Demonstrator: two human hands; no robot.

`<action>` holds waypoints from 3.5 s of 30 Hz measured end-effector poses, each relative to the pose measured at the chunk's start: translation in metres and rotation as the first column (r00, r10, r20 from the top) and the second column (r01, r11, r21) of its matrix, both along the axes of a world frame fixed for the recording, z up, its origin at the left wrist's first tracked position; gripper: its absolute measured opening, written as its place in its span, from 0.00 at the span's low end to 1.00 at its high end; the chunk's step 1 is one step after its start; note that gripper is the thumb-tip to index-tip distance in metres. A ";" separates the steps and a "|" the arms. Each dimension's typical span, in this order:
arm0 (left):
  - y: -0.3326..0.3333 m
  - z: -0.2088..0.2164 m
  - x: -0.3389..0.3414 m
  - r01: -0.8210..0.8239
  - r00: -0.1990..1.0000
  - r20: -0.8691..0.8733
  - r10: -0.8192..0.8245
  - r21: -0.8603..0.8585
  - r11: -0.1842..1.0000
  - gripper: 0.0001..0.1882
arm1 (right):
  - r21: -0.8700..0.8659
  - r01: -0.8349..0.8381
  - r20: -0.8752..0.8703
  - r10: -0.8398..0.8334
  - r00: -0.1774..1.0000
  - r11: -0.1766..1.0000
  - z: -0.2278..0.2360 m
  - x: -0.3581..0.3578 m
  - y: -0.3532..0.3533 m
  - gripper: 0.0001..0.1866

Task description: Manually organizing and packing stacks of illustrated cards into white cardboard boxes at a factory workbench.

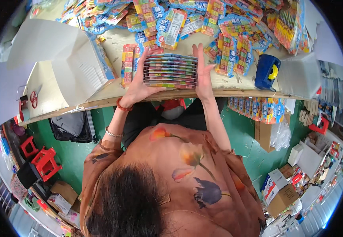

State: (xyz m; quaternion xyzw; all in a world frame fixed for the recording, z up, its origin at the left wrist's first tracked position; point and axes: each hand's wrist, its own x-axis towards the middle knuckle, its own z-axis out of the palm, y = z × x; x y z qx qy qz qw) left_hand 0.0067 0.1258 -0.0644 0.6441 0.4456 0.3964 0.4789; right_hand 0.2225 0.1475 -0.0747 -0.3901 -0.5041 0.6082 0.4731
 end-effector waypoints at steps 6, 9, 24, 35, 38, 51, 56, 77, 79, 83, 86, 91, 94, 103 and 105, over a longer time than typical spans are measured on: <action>0.000 -0.004 -0.004 0.010 0.992 -0.127 -0.010 -0.003 1.000 0.63 | 0.034 0.018 0.024 -0.019 1.000 0.999 -0.003 0.003 -0.001 0.44; 0.000 -0.010 -0.007 0.032 0.990 -0.141 -0.029 0.022 0.999 0.62 | -0.048 -0.100 -0.017 0.099 0.995 0.994 -0.010 0.018 0.007 0.39; -0.002 -0.013 -0.007 0.028 0.996 -0.082 -0.027 0.013 1.000 0.71 | -0.171 -0.194 -0.111 0.177 0.978 0.966 -0.011 0.052 0.015 0.31; -0.002 -0.011 -0.006 0.018 0.997 -0.078 -0.020 -0.016 1.000 0.71 | -0.210 -0.188 -0.086 0.173 0.981 0.959 -0.012 0.053 0.015 0.28; -0.003 -0.012 -0.006 0.011 0.995 -0.104 -0.011 0.001 1.000 0.71 | -0.204 -0.178 -0.074 0.166 0.983 0.963 -0.011 0.052 0.014 0.30; -0.002 -0.013 -0.007 0.042 0.997 -0.066 -0.041 0.017 0.999 0.71 | -0.126 -0.102 0.017 0.104 0.994 0.987 -0.016 0.041 0.005 0.23; -0.003 -0.015 -0.007 0.038 0.999 -0.025 -0.039 -0.032 0.999 0.71 | 0.091 -0.027 0.246 0.003 0.969 0.995 -0.018 0.036 0.001 0.20; -0.006 -0.023 -0.012 0.019 0.998 -0.066 -0.019 -0.002 1.000 0.55 | 0.415 -0.408 0.881 -0.247 0.404 0.813 0.041 -0.024 0.117 0.48; -0.006 -0.025 -0.012 0.019 0.999 -0.050 -0.019 -0.001 1.000 0.55 | 0.325 -0.436 0.936 -0.221 0.273 0.839 0.039 -0.051 0.113 0.48; -0.003 -0.018 -0.011 0.028 0.995 -0.095 -0.021 0.077 0.997 0.58 | 0.147 -0.393 0.988 -0.157 0.008 0.908 0.028 -0.053 0.115 0.42; -0.003 -0.016 -0.012 0.067 0.995 -0.087 -0.059 0.097 0.993 0.60 | 0.358 -0.392 0.908 -0.218 0.357 0.848 0.043 0.001 0.099 0.21; -0.005 -0.012 -0.017 0.073 0.995 -0.076 -0.071 0.024 0.997 0.69 | 0.268 -0.022 0.641 -0.161 0.751 0.963 0.050 0.041 0.053 0.10; -0.003 -0.010 -0.012 0.079 0.992 -0.109 -0.071 0.069 0.994 0.68 | 0.195 -0.060 0.569 -0.063 0.820 0.979 0.011 0.049 0.048 0.10; 0.000 -0.017 -0.018 0.004 0.982 -0.190 0.011 0.078 0.997 0.68 | -0.087 -0.373 0.337 0.379 0.861 0.924 0.020 0.045 0.033 0.40; 0.004 -0.017 -0.021 0.034 0.985 -0.171 -0.003 0.180 0.983 0.65 | 0.007 -0.484 0.762 0.309 0.569 0.875 0.048 0.035 0.017 0.66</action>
